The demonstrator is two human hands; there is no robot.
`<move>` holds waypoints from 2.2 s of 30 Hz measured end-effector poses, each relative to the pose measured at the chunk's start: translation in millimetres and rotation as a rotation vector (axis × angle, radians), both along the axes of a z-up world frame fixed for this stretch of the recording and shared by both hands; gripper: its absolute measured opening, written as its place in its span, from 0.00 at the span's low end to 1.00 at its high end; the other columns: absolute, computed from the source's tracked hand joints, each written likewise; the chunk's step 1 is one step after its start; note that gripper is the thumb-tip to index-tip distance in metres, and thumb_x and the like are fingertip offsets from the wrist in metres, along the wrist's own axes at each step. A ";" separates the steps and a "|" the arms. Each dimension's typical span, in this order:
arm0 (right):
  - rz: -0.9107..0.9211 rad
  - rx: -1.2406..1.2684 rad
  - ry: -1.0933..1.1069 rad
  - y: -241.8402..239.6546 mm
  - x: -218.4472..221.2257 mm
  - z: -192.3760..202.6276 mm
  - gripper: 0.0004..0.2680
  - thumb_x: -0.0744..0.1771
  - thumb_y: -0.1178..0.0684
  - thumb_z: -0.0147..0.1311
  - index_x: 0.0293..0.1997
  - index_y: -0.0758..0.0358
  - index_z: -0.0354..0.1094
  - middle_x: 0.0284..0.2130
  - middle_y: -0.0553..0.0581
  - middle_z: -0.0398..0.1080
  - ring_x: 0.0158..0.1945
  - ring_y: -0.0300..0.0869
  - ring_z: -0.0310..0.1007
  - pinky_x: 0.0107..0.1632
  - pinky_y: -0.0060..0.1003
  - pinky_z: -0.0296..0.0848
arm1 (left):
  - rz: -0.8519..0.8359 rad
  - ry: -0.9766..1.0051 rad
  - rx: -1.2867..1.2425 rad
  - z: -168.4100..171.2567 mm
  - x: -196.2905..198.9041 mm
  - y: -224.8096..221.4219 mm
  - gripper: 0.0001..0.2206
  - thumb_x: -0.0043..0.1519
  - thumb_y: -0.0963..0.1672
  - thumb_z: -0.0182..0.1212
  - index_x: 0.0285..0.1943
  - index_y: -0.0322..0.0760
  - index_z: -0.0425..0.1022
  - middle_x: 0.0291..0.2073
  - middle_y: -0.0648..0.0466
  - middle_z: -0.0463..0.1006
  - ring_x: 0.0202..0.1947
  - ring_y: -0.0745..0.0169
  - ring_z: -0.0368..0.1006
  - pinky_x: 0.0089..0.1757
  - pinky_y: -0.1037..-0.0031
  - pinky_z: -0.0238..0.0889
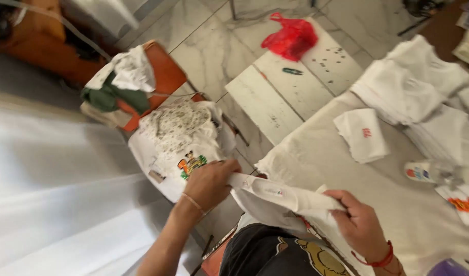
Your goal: Ironing and folding white baby onesies on a table in a garment factory.
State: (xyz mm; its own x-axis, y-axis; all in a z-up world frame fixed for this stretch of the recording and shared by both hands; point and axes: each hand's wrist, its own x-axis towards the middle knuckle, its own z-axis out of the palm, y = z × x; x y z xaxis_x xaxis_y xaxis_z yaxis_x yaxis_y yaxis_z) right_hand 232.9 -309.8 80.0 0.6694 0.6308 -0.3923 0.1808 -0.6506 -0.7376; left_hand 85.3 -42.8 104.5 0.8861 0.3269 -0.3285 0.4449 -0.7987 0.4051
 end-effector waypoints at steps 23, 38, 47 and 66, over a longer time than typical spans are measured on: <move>-1.369 -0.331 0.044 -303.9 -82.1 -181.0 0.16 0.61 0.46 0.53 0.46 0.65 0.61 0.35 0.64 0.66 0.40 0.52 0.65 0.38 0.43 0.65 | -0.524 -0.702 -0.235 -165.1 221.7 -321.6 0.11 0.49 0.43 0.59 0.39 0.54 0.69 0.33 0.65 0.73 0.39 0.62 0.68 0.54 0.50 0.42; -1.068 -0.190 -0.512 -349.6 -21.4 -143.0 0.13 0.59 0.56 0.56 0.41 0.71 0.59 0.29 0.71 0.63 0.36 0.60 0.65 0.36 0.52 0.64 | 0.486 -0.041 0.080 -219.7 47.9 -225.4 0.15 0.47 0.51 0.60 0.38 0.50 0.63 0.37 0.55 0.63 0.41 0.51 0.62 0.42 0.58 0.57; -0.127 -0.513 -0.102 -246.7 32.3 -104.7 0.15 0.59 0.40 0.50 0.39 0.58 0.61 0.27 0.64 0.70 0.36 0.55 0.70 0.38 0.46 0.69 | 1.391 -0.120 -0.710 -244.0 32.3 -203.9 0.28 0.46 0.49 0.68 0.49 0.40 0.56 0.37 0.44 0.67 0.39 0.55 0.69 0.39 0.67 0.66; -0.162 -0.547 -0.188 -229.6 62.0 -159.1 0.18 0.59 0.32 0.50 0.32 0.57 0.59 0.17 0.60 0.67 0.29 0.51 0.71 0.32 0.38 0.69 | 0.906 -0.399 -0.722 -255.5 11.1 -145.2 0.12 0.58 0.49 0.53 0.41 0.38 0.64 0.30 0.55 0.70 0.27 0.72 0.63 0.33 0.82 0.63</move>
